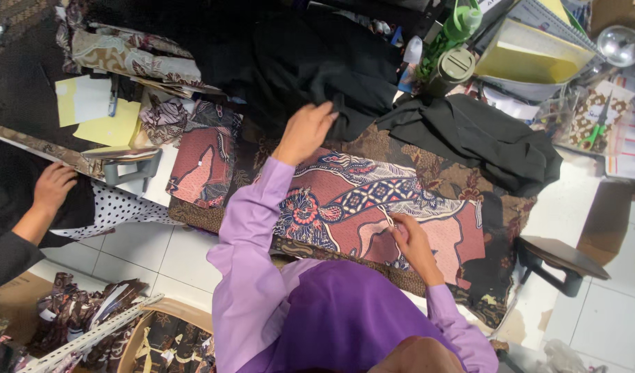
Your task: The person irons a black garment on a patterned table, repeatedly unfolding, smoothing, and pressing it with an iron. The person also folds the garment and places it into a cardboard box.
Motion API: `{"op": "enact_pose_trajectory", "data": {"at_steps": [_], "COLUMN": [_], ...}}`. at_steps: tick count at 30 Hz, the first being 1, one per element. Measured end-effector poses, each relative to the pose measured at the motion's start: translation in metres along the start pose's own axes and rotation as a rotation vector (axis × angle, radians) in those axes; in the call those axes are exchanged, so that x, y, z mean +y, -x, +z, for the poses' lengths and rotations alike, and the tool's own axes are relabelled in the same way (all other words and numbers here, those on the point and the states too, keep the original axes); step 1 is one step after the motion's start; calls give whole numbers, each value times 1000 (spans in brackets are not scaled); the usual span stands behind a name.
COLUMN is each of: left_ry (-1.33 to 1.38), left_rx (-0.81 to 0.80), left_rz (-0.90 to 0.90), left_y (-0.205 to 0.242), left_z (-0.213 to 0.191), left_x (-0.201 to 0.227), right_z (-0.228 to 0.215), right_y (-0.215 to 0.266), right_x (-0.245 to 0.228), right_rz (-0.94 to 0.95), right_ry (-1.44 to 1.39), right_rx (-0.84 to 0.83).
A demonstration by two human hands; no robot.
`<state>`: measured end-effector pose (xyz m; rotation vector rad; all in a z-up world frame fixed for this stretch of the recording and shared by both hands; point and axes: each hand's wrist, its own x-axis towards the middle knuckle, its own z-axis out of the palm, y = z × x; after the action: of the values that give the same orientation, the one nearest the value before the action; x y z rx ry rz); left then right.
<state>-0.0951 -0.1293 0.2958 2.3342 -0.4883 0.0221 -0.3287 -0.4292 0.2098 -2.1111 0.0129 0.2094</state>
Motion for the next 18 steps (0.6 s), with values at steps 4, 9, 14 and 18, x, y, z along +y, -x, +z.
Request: {"op": "enact_pose_trajectory", "data": {"at_steps": [4, 9, 14, 18], "left_ry": [112, 165, 92, 19], "left_rx": [-301, -596, -410, -212], "left_rz": [173, 211, 42, -85], "left_y": [41, 68, 75, 65], "left_z": [0, -20, -62, -70], "left_x": [70, 112, 103, 98], "right_z": [-32, -25, 24, 36], "right_y": [-22, -26, 4, 29], "right_x": [-60, -94, -75, -40], "right_rz": [-239, -370, -190, 97], "right_ry": [-142, -335, -179, -274], "right_rx": [162, -153, -450, -447]}}
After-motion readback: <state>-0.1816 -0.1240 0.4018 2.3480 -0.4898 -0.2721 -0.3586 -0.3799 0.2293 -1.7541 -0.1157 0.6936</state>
